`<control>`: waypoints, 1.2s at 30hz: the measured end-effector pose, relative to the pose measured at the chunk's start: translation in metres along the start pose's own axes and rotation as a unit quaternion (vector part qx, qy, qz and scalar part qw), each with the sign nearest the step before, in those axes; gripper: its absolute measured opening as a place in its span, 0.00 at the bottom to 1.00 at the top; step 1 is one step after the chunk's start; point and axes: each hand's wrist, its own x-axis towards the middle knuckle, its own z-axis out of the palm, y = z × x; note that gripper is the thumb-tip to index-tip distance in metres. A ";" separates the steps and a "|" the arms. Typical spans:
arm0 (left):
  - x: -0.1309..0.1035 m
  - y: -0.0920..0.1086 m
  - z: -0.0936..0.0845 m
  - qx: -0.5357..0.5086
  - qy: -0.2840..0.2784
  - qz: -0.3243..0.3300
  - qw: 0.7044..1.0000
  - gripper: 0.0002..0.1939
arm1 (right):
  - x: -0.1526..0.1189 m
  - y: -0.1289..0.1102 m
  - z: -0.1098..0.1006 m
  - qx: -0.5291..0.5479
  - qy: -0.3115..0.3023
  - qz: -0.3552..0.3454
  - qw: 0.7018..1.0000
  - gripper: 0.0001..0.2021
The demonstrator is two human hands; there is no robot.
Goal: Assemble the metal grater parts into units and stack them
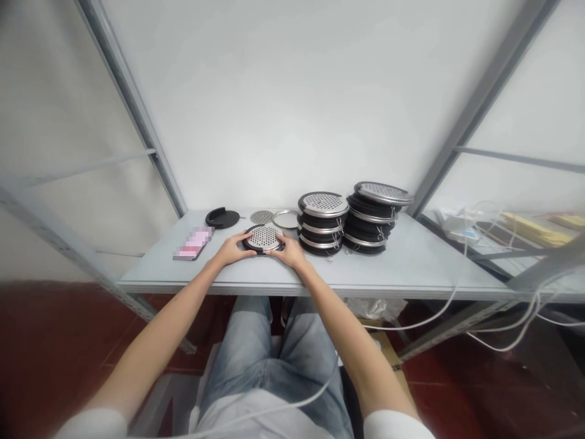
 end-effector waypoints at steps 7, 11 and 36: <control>0.000 0.001 0.001 0.009 0.001 0.002 1.000 0.44 | 0.000 -0.004 -0.002 -0.005 0.009 0.011 1.000 0.38; 0.000 0.004 -0.002 -0.006 0.000 0.007 1.000 0.47 | -0.002 -0.006 -0.003 -0.025 0.009 0.003 1.000 0.38; 0.005 0.002 0.001 0.026 0.015 -0.009 1.000 0.23 | 0.002 -0.012 -0.002 -0.054 -0.115 -0.016 0.992 0.54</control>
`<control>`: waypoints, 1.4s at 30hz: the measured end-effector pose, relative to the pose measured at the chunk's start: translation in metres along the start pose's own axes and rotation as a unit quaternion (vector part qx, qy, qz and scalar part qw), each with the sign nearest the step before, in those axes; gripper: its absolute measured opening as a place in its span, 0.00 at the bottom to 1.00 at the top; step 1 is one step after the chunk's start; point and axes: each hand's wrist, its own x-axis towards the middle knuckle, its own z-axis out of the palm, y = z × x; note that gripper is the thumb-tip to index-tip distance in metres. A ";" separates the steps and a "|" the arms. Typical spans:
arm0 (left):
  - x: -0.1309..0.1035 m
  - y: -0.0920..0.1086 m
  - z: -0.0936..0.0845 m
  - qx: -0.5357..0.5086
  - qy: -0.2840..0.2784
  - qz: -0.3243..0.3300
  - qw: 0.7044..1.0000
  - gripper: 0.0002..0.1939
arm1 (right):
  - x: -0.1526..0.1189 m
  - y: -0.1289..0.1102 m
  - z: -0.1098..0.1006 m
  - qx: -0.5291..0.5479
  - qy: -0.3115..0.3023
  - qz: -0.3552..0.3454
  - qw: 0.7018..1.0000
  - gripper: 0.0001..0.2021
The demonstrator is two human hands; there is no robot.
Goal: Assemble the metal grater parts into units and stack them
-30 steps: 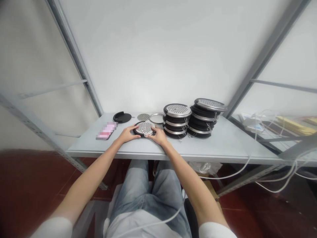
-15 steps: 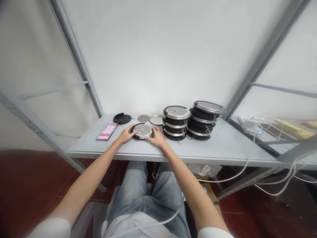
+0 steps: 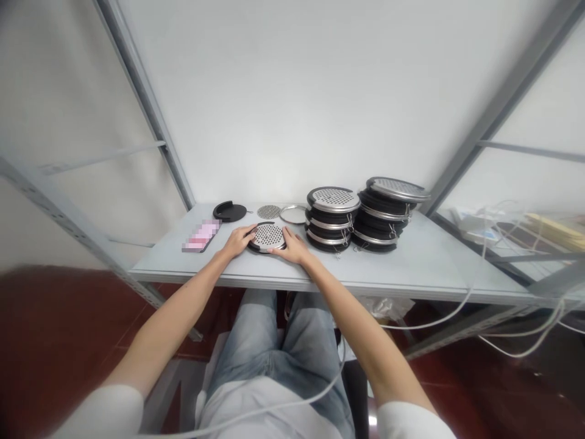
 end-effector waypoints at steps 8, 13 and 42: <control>-0.003 0.001 0.001 0.031 0.013 0.011 0.999 0.23 | 0.000 -0.013 0.008 -0.018 -0.001 0.050 0.999 0.53; -0.005 0.006 0.002 0.076 -0.008 0.038 0.996 0.31 | -0.003 -0.011 0.012 -0.015 0.051 0.041 0.998 0.51; -0.030 0.018 -0.006 0.097 -0.009 0.012 0.995 0.41 | -0.010 -0.018 0.016 -0.048 0.088 -0.041 0.994 0.42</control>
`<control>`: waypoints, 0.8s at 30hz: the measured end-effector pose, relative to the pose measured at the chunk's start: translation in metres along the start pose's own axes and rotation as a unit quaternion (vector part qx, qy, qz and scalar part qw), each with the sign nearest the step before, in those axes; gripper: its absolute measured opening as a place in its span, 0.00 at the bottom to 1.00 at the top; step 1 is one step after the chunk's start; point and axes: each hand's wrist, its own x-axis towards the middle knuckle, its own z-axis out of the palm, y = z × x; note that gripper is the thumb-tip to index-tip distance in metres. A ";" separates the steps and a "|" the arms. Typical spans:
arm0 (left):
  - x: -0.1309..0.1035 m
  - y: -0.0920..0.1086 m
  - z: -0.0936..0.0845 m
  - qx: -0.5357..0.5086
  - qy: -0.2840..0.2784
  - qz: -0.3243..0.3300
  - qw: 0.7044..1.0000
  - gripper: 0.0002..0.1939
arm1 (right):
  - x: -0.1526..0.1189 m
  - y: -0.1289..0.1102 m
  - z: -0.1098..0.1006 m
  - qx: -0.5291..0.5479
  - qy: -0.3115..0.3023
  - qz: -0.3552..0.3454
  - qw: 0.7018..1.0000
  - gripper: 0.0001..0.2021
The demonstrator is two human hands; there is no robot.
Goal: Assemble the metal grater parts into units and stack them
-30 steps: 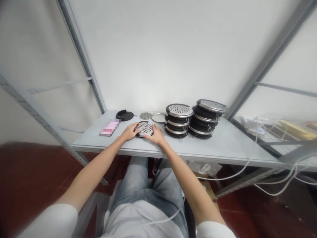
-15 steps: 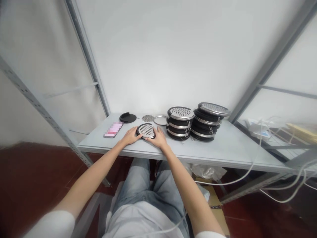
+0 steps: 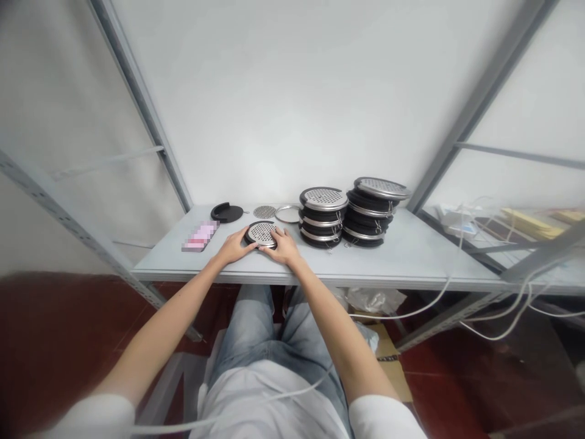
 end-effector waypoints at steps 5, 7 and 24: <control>0.000 -0.001 0.000 -0.005 -0.004 0.005 1.000 0.38 | -0.002 -0.005 0.000 -0.029 -0.004 0.002 1.000 0.39; 0.000 0.000 -0.001 -0.006 -0.007 0.008 1.000 0.38 | -0.001 -0.005 0.001 -0.038 -0.004 -0.010 0.999 0.37; -0.001 0.000 -0.003 0.010 -0.027 0.002 1.000 0.37 | -0.005 -0.012 -0.005 -0.081 0.017 -0.026 0.996 0.36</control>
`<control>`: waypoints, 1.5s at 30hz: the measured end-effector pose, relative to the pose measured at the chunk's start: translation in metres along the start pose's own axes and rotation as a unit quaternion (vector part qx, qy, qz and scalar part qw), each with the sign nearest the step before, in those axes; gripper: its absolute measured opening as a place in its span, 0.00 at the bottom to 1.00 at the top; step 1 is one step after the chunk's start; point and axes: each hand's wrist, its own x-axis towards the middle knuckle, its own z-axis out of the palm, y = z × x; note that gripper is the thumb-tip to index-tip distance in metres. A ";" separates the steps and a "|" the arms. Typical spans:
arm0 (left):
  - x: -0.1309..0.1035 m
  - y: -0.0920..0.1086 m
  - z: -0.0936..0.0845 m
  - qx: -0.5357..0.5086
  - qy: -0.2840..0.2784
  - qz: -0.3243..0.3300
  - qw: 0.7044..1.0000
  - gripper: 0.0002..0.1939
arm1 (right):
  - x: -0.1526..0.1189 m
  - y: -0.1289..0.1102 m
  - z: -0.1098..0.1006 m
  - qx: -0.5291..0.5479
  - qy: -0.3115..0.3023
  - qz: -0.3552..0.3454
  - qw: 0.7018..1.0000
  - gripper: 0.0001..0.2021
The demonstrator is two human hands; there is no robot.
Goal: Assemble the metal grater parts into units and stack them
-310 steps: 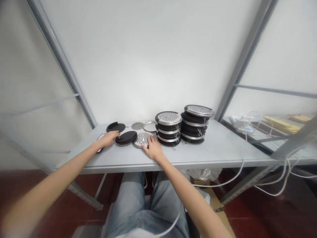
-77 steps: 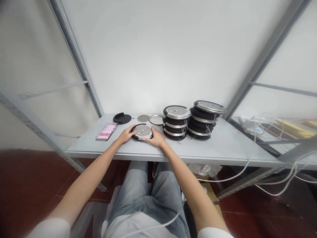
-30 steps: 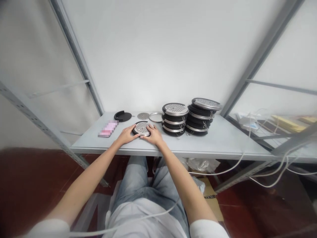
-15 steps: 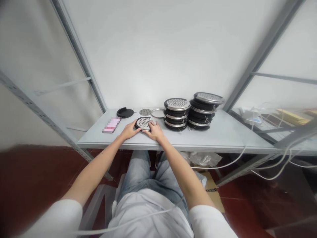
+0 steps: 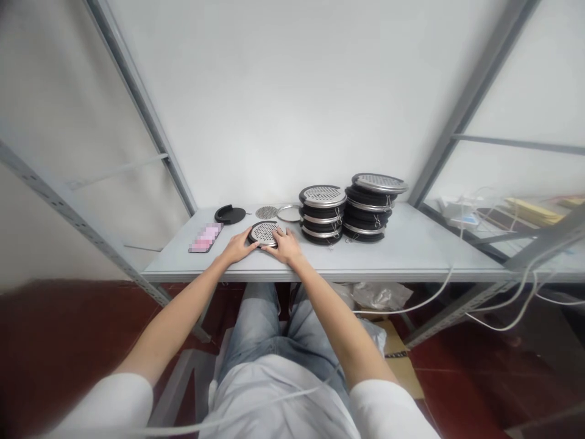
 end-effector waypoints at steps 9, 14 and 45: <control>-0.002 0.008 0.000 0.029 0.014 -0.004 0.999 0.38 | 0.007 -0.001 0.006 0.003 -0.057 -0.113 0.992 0.24; 0.000 0.007 0.002 0.042 0.010 0.011 0.999 0.37 | 0.007 -0.003 0.007 0.004 -0.060 -0.095 0.994 0.24; 0.004 -0.015 0.008 -0.115 0.065 0.035 0.991 0.30 | -0.007 0.021 -0.014 0.083 -0.048 -0.198 0.976 0.21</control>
